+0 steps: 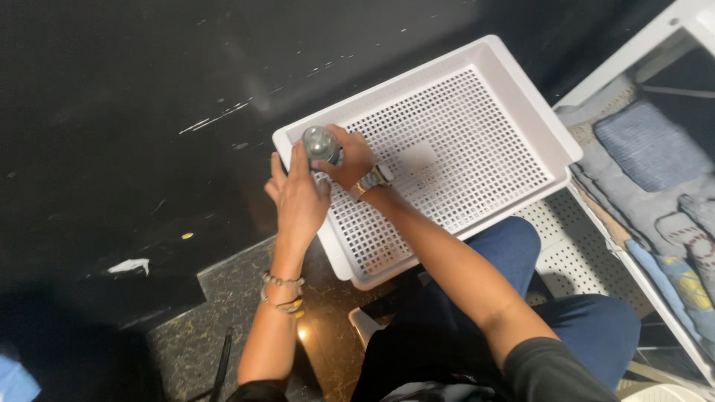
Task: The person organizes supplies on a white perforated shelf. They place rolls of toilet paper, yellow bottles, a pink box, and glass jars with black lids onto the shelf. Then they fold several towels and place them into a white laundry basket.
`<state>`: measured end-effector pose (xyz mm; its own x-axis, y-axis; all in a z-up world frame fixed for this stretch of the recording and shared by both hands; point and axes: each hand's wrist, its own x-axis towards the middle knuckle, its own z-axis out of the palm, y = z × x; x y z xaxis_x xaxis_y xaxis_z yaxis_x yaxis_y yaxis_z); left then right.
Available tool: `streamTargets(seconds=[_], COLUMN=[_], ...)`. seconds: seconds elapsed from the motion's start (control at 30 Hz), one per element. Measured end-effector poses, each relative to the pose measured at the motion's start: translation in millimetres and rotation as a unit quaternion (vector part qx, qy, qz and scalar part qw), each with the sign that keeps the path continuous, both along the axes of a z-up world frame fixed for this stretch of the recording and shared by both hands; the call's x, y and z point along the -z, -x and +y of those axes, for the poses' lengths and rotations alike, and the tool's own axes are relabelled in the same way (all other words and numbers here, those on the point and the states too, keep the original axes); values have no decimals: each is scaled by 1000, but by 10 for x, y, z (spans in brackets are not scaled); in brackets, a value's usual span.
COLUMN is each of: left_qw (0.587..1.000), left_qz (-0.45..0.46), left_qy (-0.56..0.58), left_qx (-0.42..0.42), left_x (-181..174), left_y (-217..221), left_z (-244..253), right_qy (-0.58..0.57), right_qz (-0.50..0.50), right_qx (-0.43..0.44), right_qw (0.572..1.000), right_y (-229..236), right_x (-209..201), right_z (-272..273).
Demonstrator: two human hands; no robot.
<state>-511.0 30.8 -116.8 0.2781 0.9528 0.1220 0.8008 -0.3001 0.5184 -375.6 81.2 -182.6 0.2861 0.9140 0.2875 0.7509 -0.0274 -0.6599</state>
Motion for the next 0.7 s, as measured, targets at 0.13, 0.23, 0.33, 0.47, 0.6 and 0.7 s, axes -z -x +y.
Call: streamTargets(seconds=[0.13,0.23,0.33,0.47,0.6,0.7], left_qw=[998,987,957,908,838,795], left_qz=[-10,-35,-67,-101,-148,-177], left_qy=[-16,-8,23,65,52,39], left_qx=[66,154,280,401,522,580], left_x=[-120,-444,-692,-772,-663,-893], left_y=[-49,-272,-684,-1548,-2636,-3353], left_z=[-60,-191,-238,-238,-298,-415], right_qy=[-152,-146,-44,-46,-201,-214], right_qz=[21,91,149,100,5,-17], right_qx=[49,48,101,193,216,245], right_qw=[987,984,983,975,955,946], right_y=[-201,-675,-1314,-2233,-3065,-3627], right_x=[145,182,-250,-573,-839,-1180], right_z=[-158,-449,-948,-1603,-2165,-2427])
